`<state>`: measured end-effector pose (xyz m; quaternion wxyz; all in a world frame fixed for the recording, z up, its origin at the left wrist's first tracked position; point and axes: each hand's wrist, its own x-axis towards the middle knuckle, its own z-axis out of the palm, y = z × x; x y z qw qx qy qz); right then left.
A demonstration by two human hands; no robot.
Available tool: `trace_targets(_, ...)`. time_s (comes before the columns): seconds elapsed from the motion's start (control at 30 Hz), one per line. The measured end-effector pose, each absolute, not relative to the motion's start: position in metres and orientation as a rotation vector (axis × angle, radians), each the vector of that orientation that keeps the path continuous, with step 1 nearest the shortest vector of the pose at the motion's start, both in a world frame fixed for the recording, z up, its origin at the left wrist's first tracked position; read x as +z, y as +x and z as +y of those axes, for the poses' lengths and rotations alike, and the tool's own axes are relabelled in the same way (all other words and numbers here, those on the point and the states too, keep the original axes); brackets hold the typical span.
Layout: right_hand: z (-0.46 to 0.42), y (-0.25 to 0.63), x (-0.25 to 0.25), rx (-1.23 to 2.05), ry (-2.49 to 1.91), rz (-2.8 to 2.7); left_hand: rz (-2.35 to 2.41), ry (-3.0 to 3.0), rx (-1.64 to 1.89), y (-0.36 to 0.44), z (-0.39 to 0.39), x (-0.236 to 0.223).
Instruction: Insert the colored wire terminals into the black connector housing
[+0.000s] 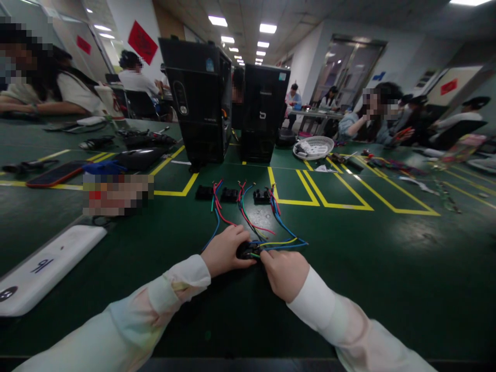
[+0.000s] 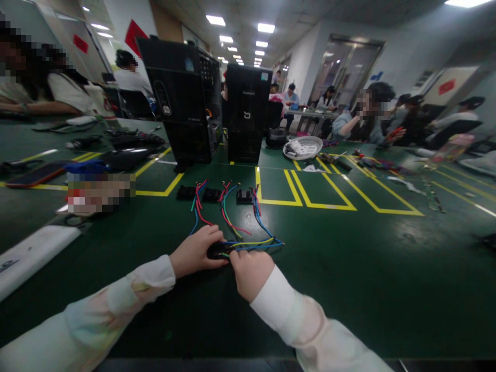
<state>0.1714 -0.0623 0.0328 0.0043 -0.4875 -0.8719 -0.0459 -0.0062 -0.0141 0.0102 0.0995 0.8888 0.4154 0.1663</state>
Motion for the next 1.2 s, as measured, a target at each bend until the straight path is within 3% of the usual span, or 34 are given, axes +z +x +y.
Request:
trace_targets(0.93, -0.0643, 0.1717, 0.0332, -0.077, -1.535, -2.789, 1.176, 2.598, 0.499, -0.0077, -0.011, 0.009)
trace_targets(1.2, -0.0638, 0.1767, 0.0249, -0.164, -1.279, -2.59, 1.161, 2.591, 0.521, -0.0075, -0.0111, 0.0096)
